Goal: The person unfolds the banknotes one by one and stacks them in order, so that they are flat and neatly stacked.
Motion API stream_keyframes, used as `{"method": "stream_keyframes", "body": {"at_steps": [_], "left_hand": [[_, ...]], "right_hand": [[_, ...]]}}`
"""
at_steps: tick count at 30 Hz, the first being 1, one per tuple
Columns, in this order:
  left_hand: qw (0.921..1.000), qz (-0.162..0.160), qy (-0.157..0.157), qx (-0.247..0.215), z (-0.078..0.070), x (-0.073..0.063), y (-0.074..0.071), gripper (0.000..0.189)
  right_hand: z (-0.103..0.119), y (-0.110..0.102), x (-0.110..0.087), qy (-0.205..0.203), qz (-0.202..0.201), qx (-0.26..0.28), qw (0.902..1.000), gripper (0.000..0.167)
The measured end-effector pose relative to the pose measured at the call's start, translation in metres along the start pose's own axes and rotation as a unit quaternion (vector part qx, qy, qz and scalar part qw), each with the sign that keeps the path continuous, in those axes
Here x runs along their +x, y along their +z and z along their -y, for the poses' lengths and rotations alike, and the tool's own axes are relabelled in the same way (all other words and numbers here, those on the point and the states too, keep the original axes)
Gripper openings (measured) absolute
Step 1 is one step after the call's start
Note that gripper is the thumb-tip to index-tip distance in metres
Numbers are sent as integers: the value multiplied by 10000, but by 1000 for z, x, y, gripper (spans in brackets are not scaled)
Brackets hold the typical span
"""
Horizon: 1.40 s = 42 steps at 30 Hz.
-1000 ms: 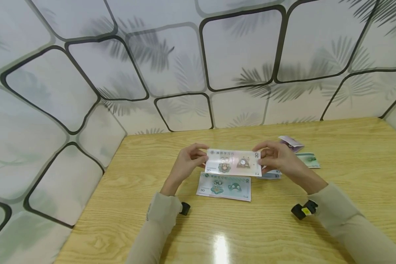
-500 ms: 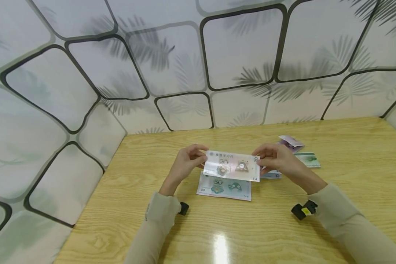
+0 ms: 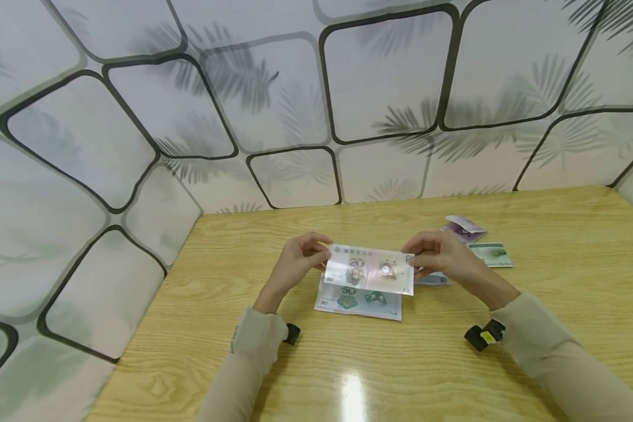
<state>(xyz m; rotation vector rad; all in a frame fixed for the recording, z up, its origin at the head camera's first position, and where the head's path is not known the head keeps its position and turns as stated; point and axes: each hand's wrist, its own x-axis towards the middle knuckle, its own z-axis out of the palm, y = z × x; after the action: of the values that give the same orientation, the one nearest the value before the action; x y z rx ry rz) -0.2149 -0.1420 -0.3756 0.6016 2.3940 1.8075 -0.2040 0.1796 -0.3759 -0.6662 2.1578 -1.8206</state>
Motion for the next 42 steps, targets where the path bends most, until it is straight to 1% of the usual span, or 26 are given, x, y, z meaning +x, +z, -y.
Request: {"method": "stream_keyframes", "body": {"at_steps": [6,13,20,24,29,34,42], "left_hand": [[9999,85,46,57,0,0,-2,15],[9998,79,-80,159,2,0,-2,12],[9983,102,-436,384,1,-1,-2,10],[9971,173,-562,485,0,-1,-3,11],[9952,316,-754,540,1,-2,-4,12],[9924,383,-990,623,2,-2,-4,14],[9897,487,-1175,659,4,-1,-4,15]], "right_hand": [[0,1,1,77,-26,-193,9998,18],[-2,2,2,361,34,-371,9987,20],[-5,4,4,442,89,-577,9973,20],[-7,5,6,391,113,-623,9972,19],[-9,8,8,273,333,-721,9965,18],[-11,11,11,259,582,-833,9945,17],[-12,14,12,220,733,-949,9925,15]]}}
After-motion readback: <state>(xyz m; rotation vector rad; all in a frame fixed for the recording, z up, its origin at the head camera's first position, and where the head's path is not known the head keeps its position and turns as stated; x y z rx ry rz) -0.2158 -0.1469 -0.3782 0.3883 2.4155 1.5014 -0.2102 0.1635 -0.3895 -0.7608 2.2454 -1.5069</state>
